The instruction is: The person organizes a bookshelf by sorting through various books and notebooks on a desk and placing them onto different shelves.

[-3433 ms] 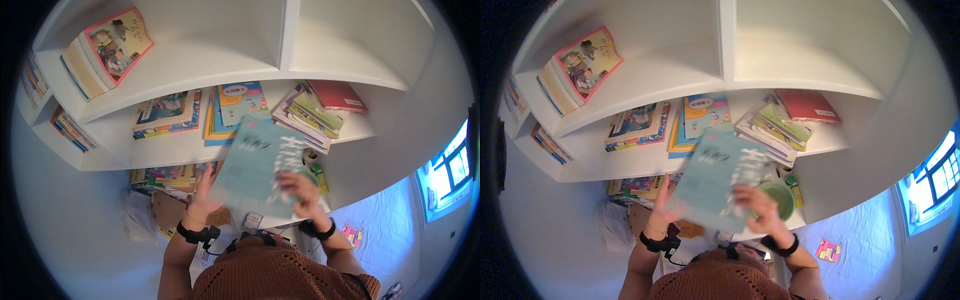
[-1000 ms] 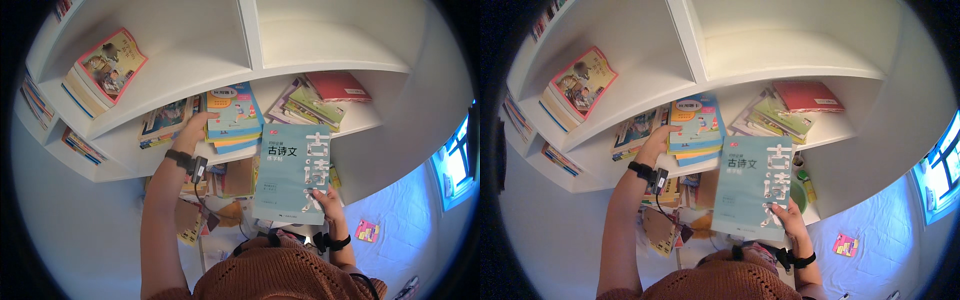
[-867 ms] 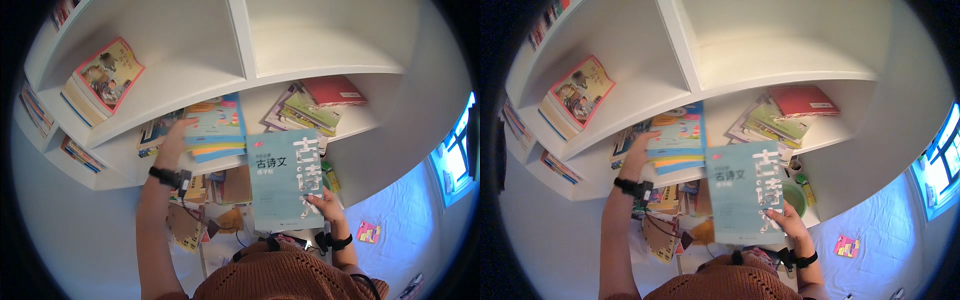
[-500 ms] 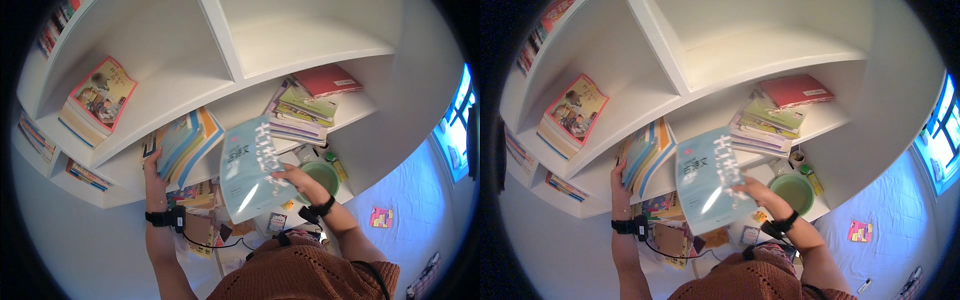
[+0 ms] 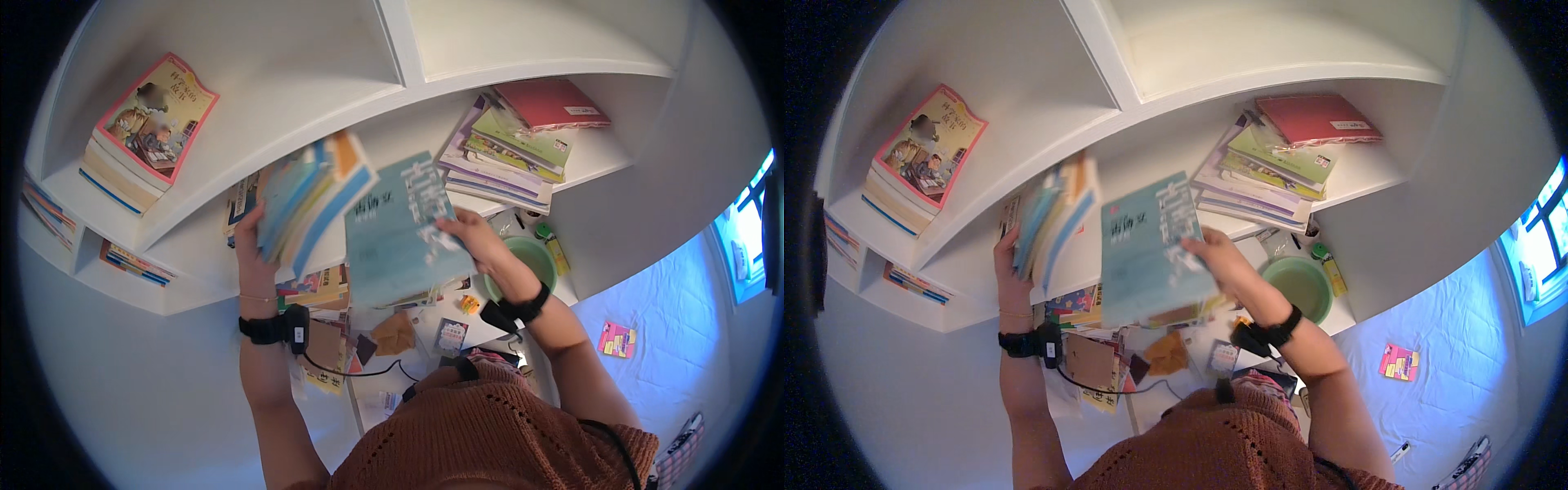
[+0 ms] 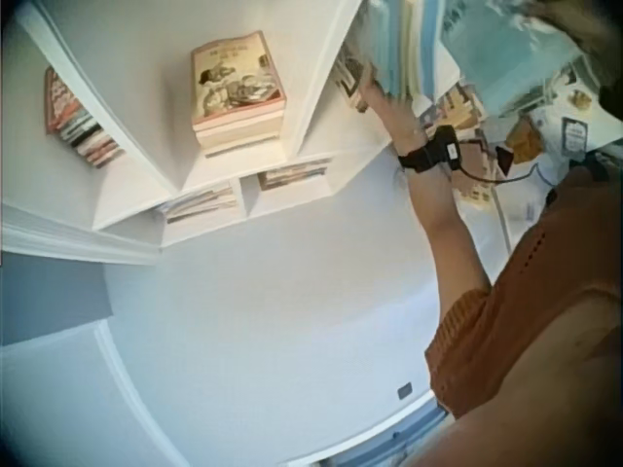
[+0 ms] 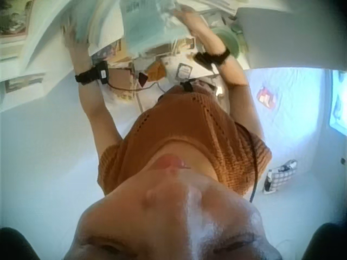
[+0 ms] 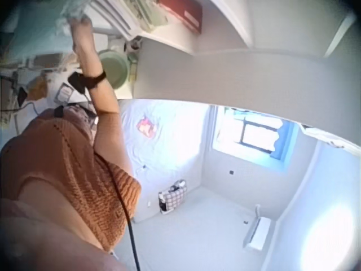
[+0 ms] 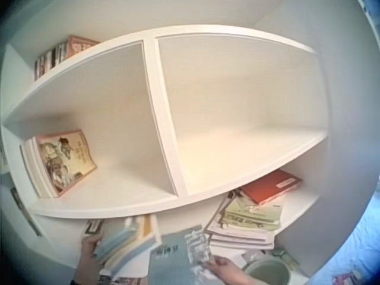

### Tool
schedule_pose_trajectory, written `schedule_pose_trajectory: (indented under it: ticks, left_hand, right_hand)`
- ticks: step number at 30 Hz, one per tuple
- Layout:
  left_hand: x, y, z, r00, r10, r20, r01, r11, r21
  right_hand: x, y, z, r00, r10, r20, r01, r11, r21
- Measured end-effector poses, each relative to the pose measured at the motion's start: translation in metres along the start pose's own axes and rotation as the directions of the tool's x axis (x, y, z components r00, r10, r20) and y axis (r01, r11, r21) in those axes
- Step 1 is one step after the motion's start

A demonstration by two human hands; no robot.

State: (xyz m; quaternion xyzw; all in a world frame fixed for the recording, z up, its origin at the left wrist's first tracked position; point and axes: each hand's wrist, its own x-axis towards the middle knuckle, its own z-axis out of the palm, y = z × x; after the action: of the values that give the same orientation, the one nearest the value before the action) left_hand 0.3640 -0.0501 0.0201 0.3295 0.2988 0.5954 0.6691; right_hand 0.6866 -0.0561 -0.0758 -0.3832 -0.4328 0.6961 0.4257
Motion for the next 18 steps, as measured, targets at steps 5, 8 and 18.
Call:
schedule_pose_trajectory:
  ticks: [5, 8, 18]
  left_hand:
    - [0.022, -0.013, -0.028, 0.973, 0.009, -0.23, 0.002, 0.999, 0.044]
    - [0.028, -0.016, -0.023, 0.971, 0.013, -0.239, 0.01, 0.995, 0.096]
    - [0.056, -0.004, -0.039, 0.998, 0.04, -0.04, -0.039, 0.999, 0.022]
  right_hand:
    - [0.014, 0.004, 0.023, 0.999, -0.033, 0.003, 0.029, 0.9, 0.436]
    - [0.013, 0.018, 0.008, 0.995, -0.091, -0.047, 0.102, 0.919, 0.382]
    - [0.056, -0.008, 0.004, 0.762, -0.645, -0.056, 0.32, 0.45, -0.834]
